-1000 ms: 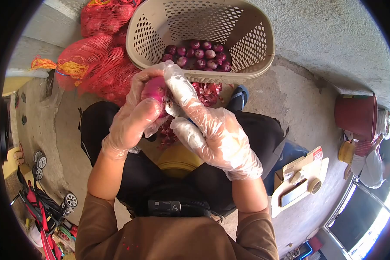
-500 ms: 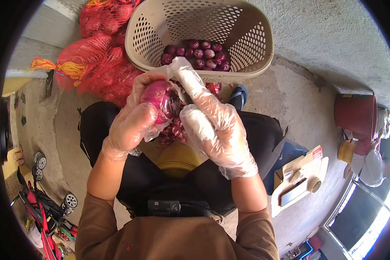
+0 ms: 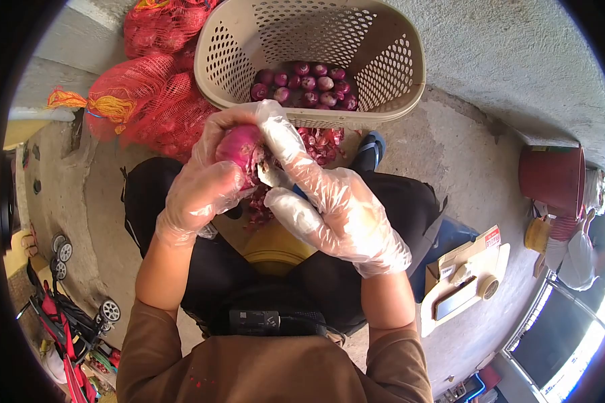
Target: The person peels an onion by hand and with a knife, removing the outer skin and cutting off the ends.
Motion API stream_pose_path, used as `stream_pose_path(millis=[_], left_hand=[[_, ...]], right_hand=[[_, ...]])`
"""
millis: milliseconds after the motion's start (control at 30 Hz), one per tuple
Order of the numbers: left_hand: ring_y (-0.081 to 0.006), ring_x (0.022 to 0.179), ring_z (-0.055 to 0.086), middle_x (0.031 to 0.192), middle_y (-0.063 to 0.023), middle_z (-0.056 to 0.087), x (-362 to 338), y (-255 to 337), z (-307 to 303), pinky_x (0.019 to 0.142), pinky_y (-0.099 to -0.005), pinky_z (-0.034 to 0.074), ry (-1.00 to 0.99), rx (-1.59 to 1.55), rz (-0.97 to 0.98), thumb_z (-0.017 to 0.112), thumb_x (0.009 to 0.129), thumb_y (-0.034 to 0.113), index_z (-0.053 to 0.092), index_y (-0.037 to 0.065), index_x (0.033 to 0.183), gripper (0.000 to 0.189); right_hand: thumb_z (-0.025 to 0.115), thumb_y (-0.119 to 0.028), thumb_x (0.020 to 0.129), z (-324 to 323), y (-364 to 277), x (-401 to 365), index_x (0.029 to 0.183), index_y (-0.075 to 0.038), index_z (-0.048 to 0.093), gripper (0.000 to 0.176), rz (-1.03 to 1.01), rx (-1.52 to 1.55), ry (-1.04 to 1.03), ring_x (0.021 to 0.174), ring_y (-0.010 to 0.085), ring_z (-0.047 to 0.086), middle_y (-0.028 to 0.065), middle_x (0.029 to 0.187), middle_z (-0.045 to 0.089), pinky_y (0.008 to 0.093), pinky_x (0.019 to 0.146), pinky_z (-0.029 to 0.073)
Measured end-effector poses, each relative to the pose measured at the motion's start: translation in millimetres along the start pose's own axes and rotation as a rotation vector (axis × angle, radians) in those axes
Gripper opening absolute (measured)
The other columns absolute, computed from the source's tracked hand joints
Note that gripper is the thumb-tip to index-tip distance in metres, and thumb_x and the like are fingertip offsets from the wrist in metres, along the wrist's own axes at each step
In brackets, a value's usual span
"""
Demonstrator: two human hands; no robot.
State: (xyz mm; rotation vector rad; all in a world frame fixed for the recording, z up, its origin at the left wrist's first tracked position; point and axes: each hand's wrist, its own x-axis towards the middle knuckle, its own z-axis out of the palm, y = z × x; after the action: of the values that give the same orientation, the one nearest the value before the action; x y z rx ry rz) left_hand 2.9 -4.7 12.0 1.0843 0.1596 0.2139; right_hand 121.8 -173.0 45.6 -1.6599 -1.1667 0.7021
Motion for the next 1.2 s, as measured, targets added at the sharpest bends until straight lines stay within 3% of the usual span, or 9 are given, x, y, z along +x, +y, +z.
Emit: stream_pose_path(millis=[100,233,333,433,600,900,1000,1100,1200], left_hand=[[-0.0137,0.114,0.048,0.127,-0.0074,0.051,1,3,3,0.103,-0.0319,0.037,-0.015,0.0,0.007,0.059,0.088,0.015,0.041,0.003,0.137,0.054],[-0.015,0.115,0.048,0.128,-0.0085,0.052,1,1,5,0.105,-0.0335,0.036,-0.015,-0.034,0.017,0.06,0.087,0.016,0.041,0.003,0.138,0.056],[-0.0208,0.129,0.043,0.14,-0.0116,0.044,1,6,7,0.112,-0.037,0.031,0.002,0.028,-0.037,0.065,0.083,0.032,0.037,0.001,0.14,0.071],[-0.017,0.12,0.046,0.131,-0.0101,0.05,3,3,3,0.107,-0.0351,0.034,-0.045,0.017,0.091,0.06,0.085,0.016,0.042,0.003,0.137,0.057],[-0.0164,0.121,0.046,0.131,-0.0099,0.05,3,4,7,0.104,-0.0332,0.037,-0.023,-0.002,0.086,0.058,0.084,0.012,0.042,0.002,0.136,0.055],[-0.0101,0.099,0.052,0.13,-0.01,0.051,-1,8,7,0.083,-0.0252,0.046,-0.022,-0.086,-0.017,0.057,0.083,0.007,0.04,0.004,0.136,0.056],[-0.0096,0.098,0.052,0.132,-0.0107,0.051,-2,7,5,0.081,-0.0249,0.046,-0.043,-0.086,-0.01,0.054,0.08,0.004,0.041,0.003,0.136,0.057],[-0.0222,0.121,0.047,0.137,-0.0153,0.047,-3,9,7,0.101,-0.0358,0.039,0.011,-0.034,-0.049,0.061,0.076,0.015,0.043,0.002,0.133,0.061],[-0.0226,0.125,0.048,0.135,-0.0156,0.049,1,6,8,0.107,-0.0368,0.038,-0.007,-0.031,0.052,0.056,0.074,0.009,0.044,0.001,0.131,0.059]], right_hand=[[0.063,-0.009,0.089,4,7,2,0.146,-0.006,0.042,0.061,-0.044,0.036,0.035,0.088,0.0336,0.07,0.0216,0.115,0.066,0.0326,0.084,0.051],[0.06,-0.009,0.091,6,5,5,0.145,-0.007,0.045,0.057,-0.03,0.092,0.065,0.074,0.0225,0.065,0.0155,0.101,0.069,0.0285,0.079,0.05],[0.056,-0.007,0.091,6,-4,3,0.145,-0.007,0.044,0.055,0.087,0.201,0.056,0.068,0.013,0.055,0.0092,0.093,0.067,0.0257,0.075,0.048],[0.053,-0.005,0.091,11,-5,2,0.146,-0.006,0.044,0.055,0.127,0.301,0.102,0.067,0.008,0.048,0.0043,0.087,0.063,0.0243,0.073,0.046],[0.05,-0.005,0.092,18,-3,5,0.146,-0.006,0.044,0.054,0.108,0.339,0.2,0.07,0.0066,0.049,0.0004,0.089,0.062,0.0241,0.072,0.046],[0.049,-0.006,0.093,14,1,3,0.143,-0.003,0.047,0.051,0.208,0.496,0.227,0.11,0.0155,0.056,0.0117,0.132,0.058,0.0275,0.1,0.038],[0.05,-0.006,0.092,15,10,5,0.143,-0.001,0.046,0.051,0.09,0.478,0.256,0.123,0.0194,0.053,0.0147,0.139,0.054,0.0289,0.106,0.034],[0.05,-0.006,0.092,13,13,7,0.142,0.001,0.046,0.051,0.016,0.416,0.262,0.132,0.0217,0.047,0.0162,0.143,0.051,0.03,0.11,0.031],[0.049,-0.006,0.092,16,21,8,0.142,0.002,0.046,0.05,-0.039,0.401,0.292,0.129,0.0211,0.049,0.0157,0.142,0.052,0.0299,0.109,0.032]])
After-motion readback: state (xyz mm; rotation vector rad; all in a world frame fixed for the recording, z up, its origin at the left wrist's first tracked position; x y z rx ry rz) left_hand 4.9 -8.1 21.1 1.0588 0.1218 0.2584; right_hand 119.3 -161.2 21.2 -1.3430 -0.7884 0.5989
